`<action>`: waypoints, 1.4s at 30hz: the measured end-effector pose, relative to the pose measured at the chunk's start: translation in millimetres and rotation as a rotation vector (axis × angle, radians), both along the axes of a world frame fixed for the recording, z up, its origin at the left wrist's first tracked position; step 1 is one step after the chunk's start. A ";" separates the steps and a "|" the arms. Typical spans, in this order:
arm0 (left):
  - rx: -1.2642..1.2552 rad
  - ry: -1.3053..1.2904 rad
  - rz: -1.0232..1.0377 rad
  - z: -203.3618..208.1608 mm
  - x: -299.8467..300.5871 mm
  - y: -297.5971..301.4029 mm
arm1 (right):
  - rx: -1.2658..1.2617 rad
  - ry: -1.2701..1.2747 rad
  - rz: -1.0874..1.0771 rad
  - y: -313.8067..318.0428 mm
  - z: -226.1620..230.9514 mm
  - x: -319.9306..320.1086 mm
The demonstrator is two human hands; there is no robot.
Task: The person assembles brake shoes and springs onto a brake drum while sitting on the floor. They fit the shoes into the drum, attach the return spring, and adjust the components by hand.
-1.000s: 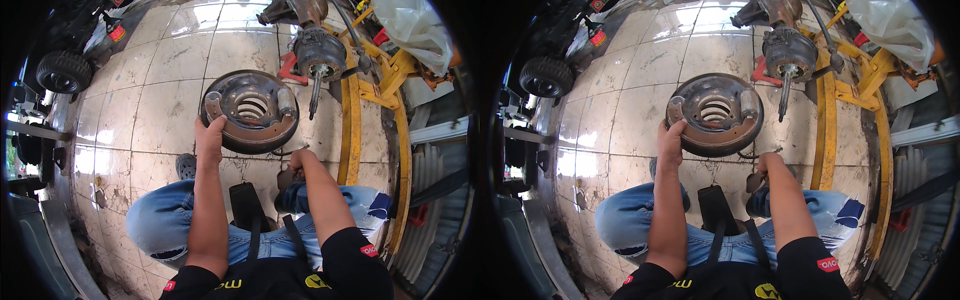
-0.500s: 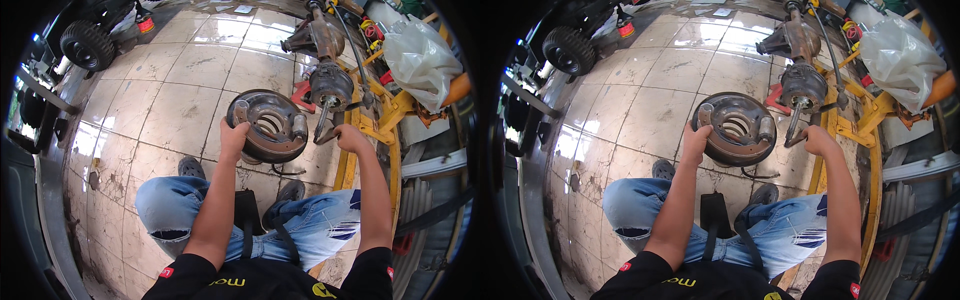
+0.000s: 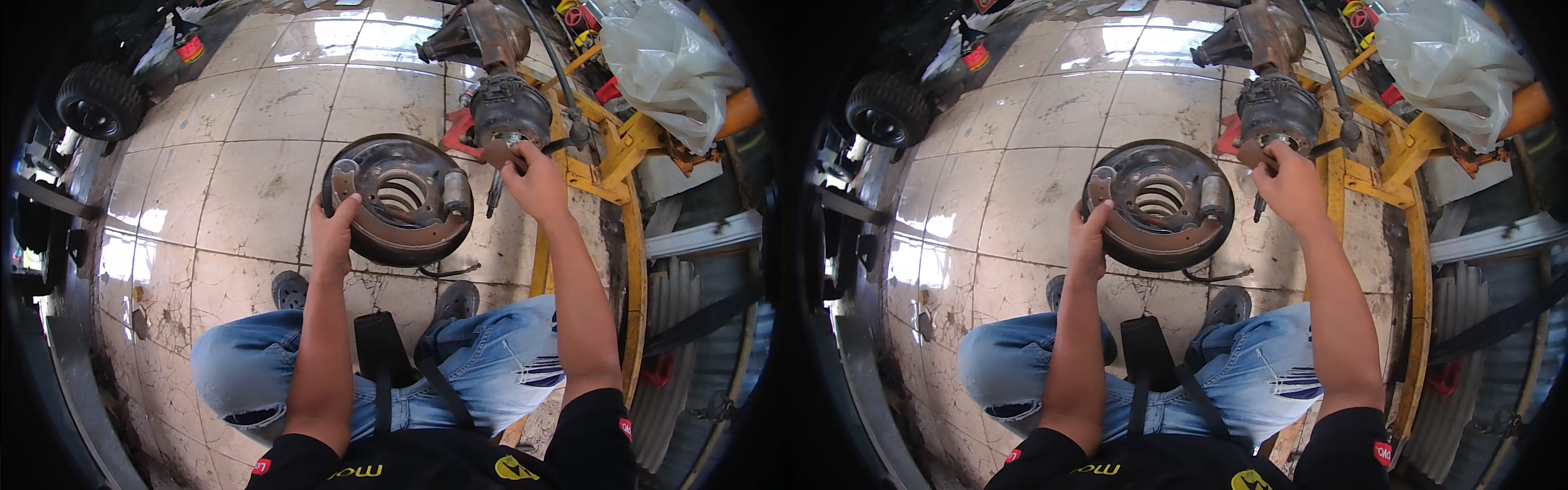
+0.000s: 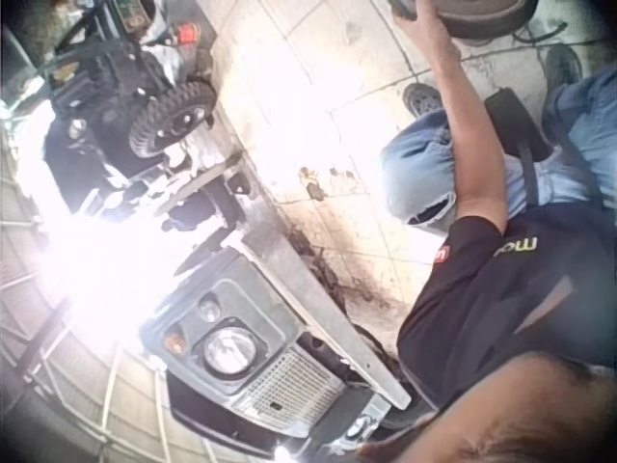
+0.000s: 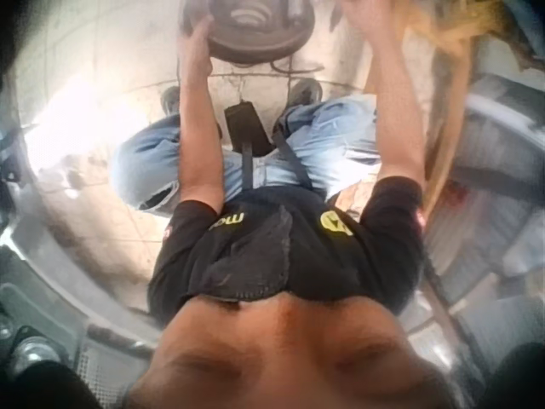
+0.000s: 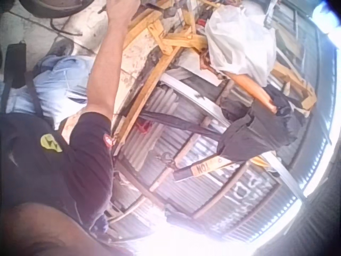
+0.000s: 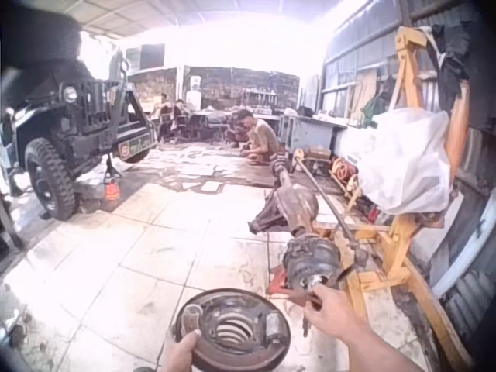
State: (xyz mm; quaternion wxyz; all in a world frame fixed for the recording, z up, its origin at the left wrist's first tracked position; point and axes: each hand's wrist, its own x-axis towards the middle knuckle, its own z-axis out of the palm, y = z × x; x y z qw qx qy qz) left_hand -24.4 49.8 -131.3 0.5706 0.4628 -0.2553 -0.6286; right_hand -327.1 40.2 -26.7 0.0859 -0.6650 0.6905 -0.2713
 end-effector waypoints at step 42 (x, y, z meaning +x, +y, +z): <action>0.161 0.149 -0.021 -88.4 -29.0 26.7 | 0.030 0.442 0.427 58.1 -69.2 142.1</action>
